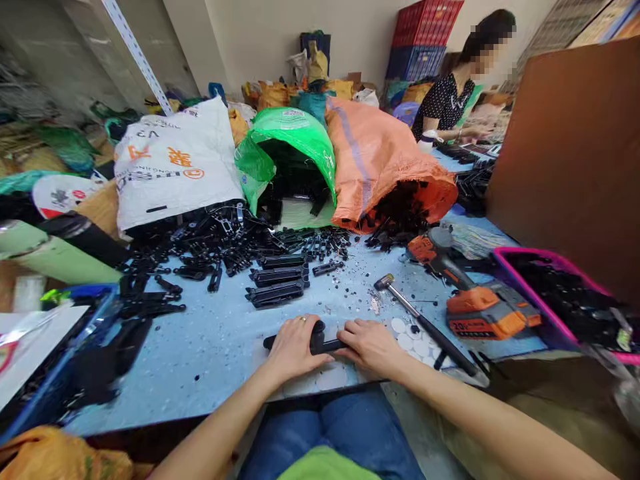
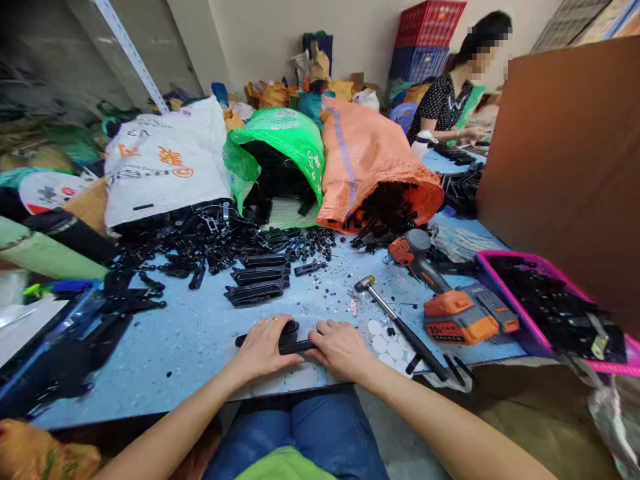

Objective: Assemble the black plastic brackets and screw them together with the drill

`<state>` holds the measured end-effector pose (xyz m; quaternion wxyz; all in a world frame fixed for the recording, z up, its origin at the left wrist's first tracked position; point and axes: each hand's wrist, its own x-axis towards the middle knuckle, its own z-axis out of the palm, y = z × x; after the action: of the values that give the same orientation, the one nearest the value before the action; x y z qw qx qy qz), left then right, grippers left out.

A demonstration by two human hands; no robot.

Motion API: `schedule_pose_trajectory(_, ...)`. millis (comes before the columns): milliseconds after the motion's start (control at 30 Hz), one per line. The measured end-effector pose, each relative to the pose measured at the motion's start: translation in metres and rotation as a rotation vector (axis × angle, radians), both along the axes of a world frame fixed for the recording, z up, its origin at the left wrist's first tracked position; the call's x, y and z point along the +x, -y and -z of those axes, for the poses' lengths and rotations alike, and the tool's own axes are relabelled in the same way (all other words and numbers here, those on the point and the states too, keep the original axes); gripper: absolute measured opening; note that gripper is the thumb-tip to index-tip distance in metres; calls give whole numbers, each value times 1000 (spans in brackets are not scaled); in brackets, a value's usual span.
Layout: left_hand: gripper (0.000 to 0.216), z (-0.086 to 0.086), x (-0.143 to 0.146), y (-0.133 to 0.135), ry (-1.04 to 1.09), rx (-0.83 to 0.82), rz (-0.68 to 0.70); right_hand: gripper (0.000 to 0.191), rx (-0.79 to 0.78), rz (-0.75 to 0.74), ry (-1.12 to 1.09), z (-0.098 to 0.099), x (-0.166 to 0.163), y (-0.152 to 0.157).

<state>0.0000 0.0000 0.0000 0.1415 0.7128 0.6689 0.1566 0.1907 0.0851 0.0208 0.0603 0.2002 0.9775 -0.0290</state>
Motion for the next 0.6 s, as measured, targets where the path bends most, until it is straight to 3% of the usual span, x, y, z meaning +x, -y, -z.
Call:
schedule_pose_trajectory(200, 51, 8, 0, 3, -17, 62, 9, 33, 26, 45, -10, -13, -1, 4)
schedule_pose_trajectory(400, 54, 10, -3, 8, 3, 127, 66, 31, -3, -42, 21, -29, -2, -3)
schedule_pose_trajectory(500, 55, 10, -4, 8, 16, 176, 28, 30, 11, -23, 20, -32, -3, -6)
schedule_pose_trajectory(600, 60, 11, -3, 7, 25, 198, 79, 31, 2, -80, 24, -31, -3, -8)
